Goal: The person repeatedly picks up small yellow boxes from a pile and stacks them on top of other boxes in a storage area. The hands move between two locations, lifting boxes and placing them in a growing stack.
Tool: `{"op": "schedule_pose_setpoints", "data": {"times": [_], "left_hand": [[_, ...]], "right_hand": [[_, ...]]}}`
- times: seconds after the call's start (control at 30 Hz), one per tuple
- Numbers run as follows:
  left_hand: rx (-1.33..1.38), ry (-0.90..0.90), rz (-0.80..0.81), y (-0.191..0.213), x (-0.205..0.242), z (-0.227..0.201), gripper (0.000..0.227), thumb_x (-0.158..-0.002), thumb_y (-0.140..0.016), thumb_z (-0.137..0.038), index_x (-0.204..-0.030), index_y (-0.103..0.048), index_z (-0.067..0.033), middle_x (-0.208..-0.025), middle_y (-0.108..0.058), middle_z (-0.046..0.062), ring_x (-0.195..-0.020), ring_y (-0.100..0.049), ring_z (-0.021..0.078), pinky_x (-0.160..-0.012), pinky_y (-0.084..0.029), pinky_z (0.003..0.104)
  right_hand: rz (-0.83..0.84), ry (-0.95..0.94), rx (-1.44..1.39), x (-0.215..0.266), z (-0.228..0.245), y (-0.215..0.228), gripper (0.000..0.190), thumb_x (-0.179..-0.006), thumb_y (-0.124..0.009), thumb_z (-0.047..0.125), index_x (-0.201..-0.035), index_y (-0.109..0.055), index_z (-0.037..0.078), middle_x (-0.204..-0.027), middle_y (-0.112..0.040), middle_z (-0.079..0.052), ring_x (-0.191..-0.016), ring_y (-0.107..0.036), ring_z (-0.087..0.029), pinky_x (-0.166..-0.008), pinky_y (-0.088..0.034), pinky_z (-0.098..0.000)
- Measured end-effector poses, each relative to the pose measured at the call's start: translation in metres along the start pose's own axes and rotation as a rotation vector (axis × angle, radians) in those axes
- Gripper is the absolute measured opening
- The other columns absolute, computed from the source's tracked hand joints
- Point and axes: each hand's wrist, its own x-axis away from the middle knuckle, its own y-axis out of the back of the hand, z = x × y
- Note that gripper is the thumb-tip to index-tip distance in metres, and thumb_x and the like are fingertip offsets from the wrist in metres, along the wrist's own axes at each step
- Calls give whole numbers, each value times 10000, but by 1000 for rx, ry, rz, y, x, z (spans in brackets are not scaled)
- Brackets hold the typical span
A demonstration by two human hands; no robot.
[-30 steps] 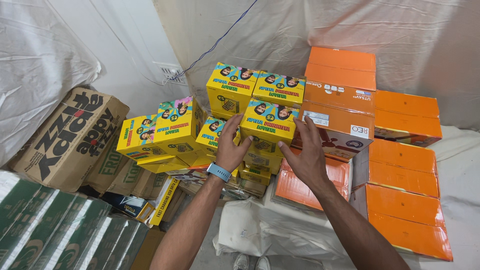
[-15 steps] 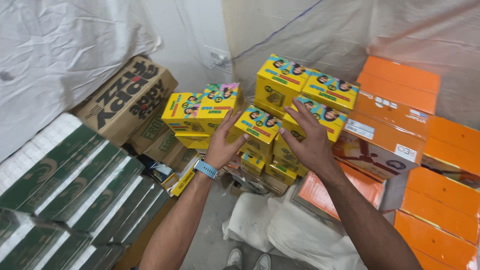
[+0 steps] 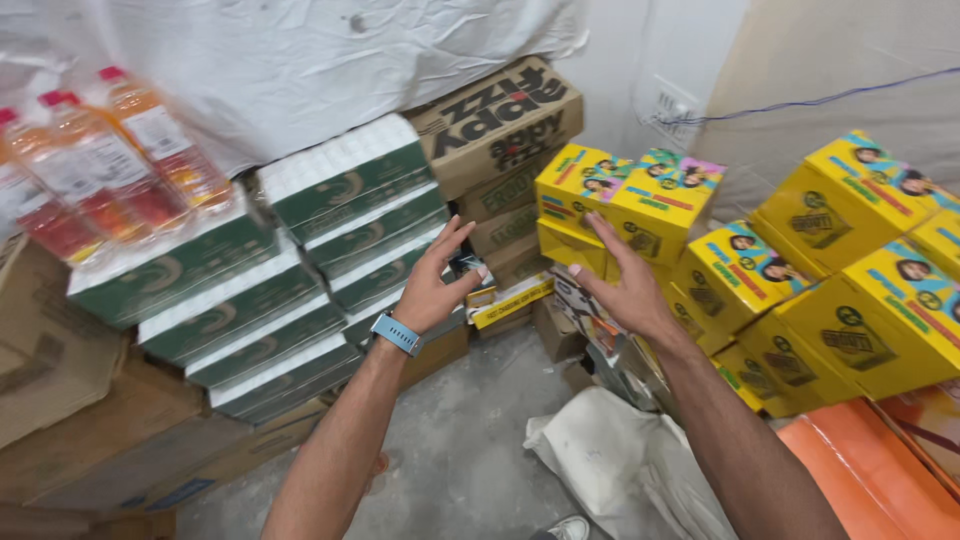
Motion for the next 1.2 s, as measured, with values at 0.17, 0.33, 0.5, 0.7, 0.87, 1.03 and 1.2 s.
{"op": "schedule_pose_setpoints", "data": {"times": [0.17,0.33,0.5,0.7,0.87,1.03,1.2], "left_hand": [[-56,35,-139,86,76,44,695,-872,-758,-259,-1503,-490,-140,-1640,-296,209,-1504,-240,460,-1213,-244,647],[-94,86,-259,175,173,62,712,-868,-754,-275,-1508,-478,-125,-1630,-303,241,-1499,-249,467,-1216,-233,639],[-129,160,-394,257,275,78,692,-875,-733,-257,-1509,-481,-145,-1631,-302,247,-1493,-262,470,-1204,-254,646],[-115,298,-625,335,384,108,658,-888,-742,-263,-1499,-510,-185,-1631,-337,190,-1490,-305,421,-1179,-313,629],[-129,383,-781,387,458,111,661,-900,-734,-246,-1513,-495,-182,-1638,-315,196,-1495,-277,442,-1168,-288,674],[-154,442,-921,436,521,124,645,-913,-727,-241,-1512,-495,-174,-1631,-326,207,-1493,-281,452,-1158,-302,680],[-184,482,-1033,494,573,149,681,-909,-721,-228,-1537,-460,-197,-1660,-257,200,-1510,-218,459,-1160,-280,697]], "right_hand": [[104,28,-71,-9,41,-99,750,-911,-707,278,-1579,-401,131,-1616,-364,-197,-1501,-257,-422,-1226,-197,-585],[174,55,-168,3,104,-204,741,-885,-722,206,-1550,-418,92,-1600,-386,-221,-1497,-266,-427,-1241,-206,-570],[322,58,-154,14,166,-306,721,-890,-698,285,-1553,-435,174,-1616,-400,-141,-1508,-306,-347,-1249,-232,-515],[521,119,-204,24,248,-414,737,-865,-723,304,-1534,-447,162,-1635,-391,-77,-1527,-293,-301,-1255,-232,-497],[667,242,-256,17,297,-501,734,-861,-729,284,-1527,-455,139,-1630,-386,-129,-1513,-297,-353,-1250,-224,-529],[785,311,-297,16,344,-592,725,-860,-735,278,-1519,-468,141,-1631,-390,-109,-1514,-296,-340,-1249,-227,-528],[914,428,-312,10,394,-680,722,-889,-723,271,-1532,-443,98,-1619,-390,-176,-1496,-303,-408,-1227,-242,-560]]}}
